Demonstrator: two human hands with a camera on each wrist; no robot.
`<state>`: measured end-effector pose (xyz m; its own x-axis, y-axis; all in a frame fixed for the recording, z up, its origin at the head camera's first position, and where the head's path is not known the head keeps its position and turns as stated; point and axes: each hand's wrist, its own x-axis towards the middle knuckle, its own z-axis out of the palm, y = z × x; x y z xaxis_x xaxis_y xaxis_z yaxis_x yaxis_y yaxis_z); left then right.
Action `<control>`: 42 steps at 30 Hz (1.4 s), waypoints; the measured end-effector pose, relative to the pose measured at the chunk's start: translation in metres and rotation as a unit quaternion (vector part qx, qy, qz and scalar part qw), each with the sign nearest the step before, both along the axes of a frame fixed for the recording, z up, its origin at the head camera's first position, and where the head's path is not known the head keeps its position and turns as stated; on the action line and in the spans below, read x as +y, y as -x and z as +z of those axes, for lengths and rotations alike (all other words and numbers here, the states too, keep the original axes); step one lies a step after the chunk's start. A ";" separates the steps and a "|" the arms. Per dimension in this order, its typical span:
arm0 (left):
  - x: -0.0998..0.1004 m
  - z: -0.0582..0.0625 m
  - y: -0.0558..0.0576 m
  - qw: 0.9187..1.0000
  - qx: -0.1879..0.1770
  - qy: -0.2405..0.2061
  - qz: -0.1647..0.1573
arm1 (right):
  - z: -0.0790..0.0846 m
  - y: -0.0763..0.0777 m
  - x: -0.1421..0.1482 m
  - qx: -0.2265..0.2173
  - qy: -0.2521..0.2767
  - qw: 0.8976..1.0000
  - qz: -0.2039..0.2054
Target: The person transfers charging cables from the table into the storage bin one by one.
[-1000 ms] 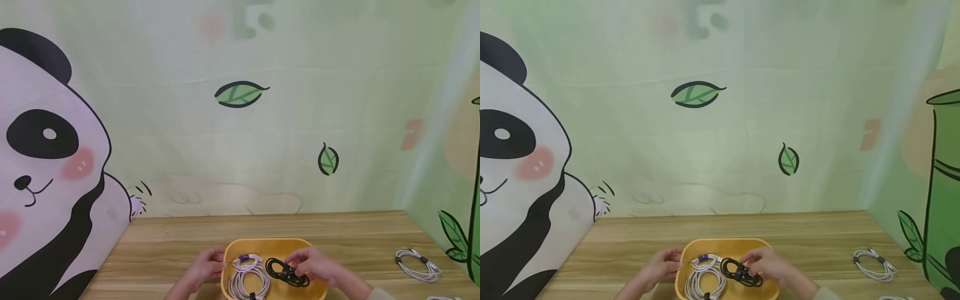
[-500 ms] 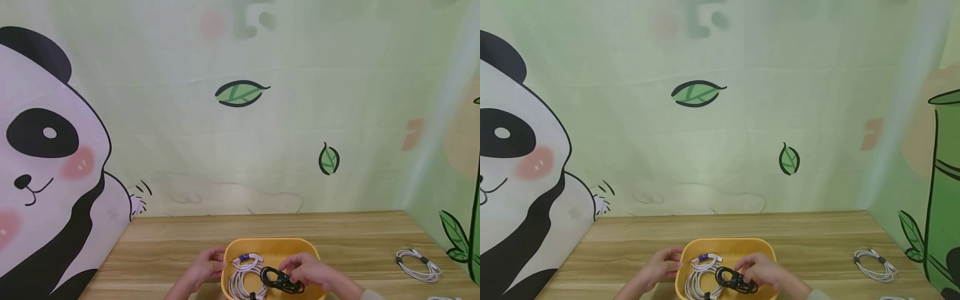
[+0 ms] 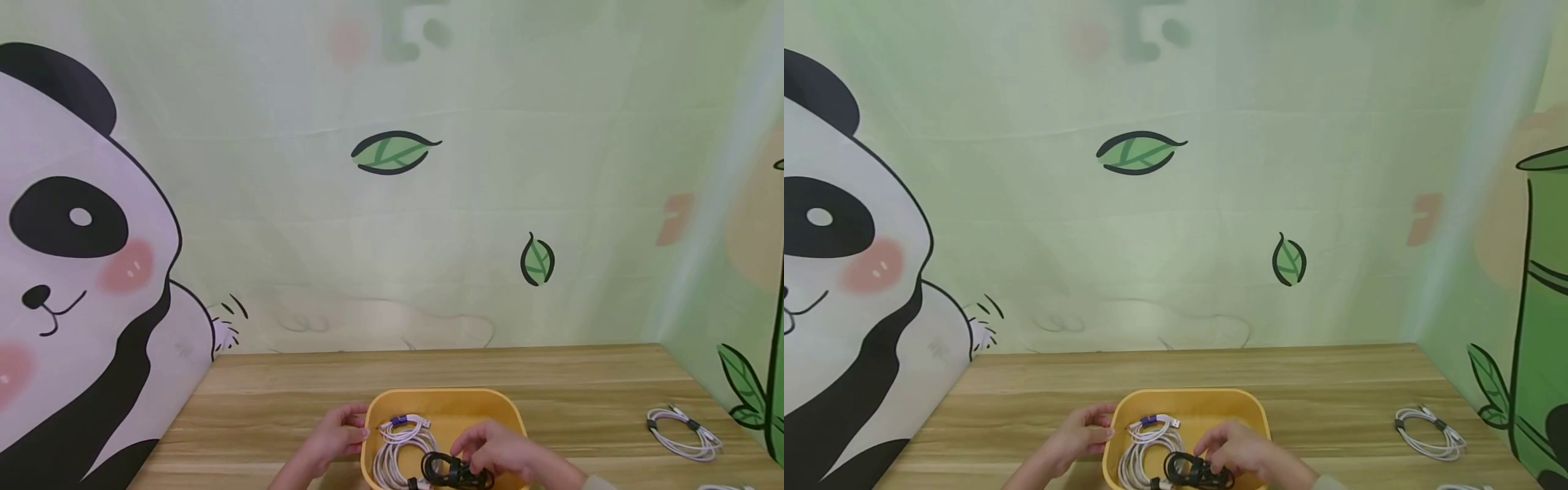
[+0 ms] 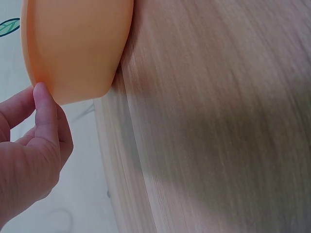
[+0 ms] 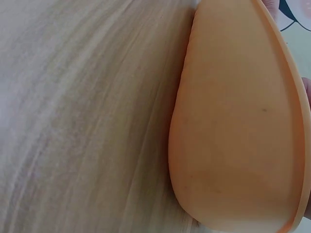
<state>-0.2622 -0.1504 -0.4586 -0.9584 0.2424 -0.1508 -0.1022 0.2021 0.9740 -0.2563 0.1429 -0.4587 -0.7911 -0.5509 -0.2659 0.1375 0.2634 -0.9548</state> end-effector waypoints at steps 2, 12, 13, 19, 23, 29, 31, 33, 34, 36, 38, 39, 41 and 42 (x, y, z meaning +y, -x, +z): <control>0.000 0.000 0.000 1.000 0.000 0.000 0.000 | -0.001 0.000 0.000 0.001 0.000 1.000 0.009; 0.000 0.000 0.000 1.000 -0.001 -0.003 0.001 | 0.000 -0.004 0.001 -0.013 -0.002 0.999 0.043; 0.000 0.000 0.000 1.000 0.000 -0.003 0.001 | 0.001 -0.004 0.001 -0.015 -0.002 0.999 0.044; 0.000 0.001 0.000 1.000 0.000 -0.004 0.000 | -0.002 -0.003 0.000 -0.024 -0.015 0.999 0.044; 0.000 0.001 0.000 1.000 -0.003 -0.001 0.001 | -0.005 -0.002 0.000 -0.018 -0.019 0.998 0.050; 0.001 0.001 0.000 1.000 -0.004 0.001 0.000 | -0.008 -0.002 -0.001 -0.012 -0.026 0.999 0.046; 0.001 0.001 0.000 1.000 -0.004 0.000 -0.001 | -0.009 -0.002 -0.002 -0.013 -0.029 0.999 0.045; 0.001 0.001 0.000 1.000 -0.003 0.000 -0.001 | -0.009 -0.002 -0.002 -0.014 -0.030 0.998 0.045; 0.001 0.001 0.000 1.000 -0.003 0.000 -0.001 | -0.009 -0.001 -0.002 -0.015 -0.031 0.998 0.045; 0.001 0.001 0.000 1.000 -0.005 0.000 0.000 | -0.008 -0.001 -0.002 -0.018 -0.033 0.998 0.044; 0.001 0.001 0.001 1.000 -0.006 0.001 0.000 | -0.007 -0.001 -0.002 -0.020 -0.037 0.998 0.042; 0.001 0.001 0.001 1.000 -0.007 0.001 0.000 | -0.007 -0.001 -0.002 -0.019 -0.039 0.998 0.040; 0.001 0.000 0.001 1.000 -0.007 0.002 0.000 | -0.005 -0.001 -0.002 -0.017 -0.046 0.998 0.035; 0.001 0.000 0.001 1.000 -0.008 0.002 0.000 | -0.004 -0.001 -0.001 -0.016 -0.047 0.998 0.033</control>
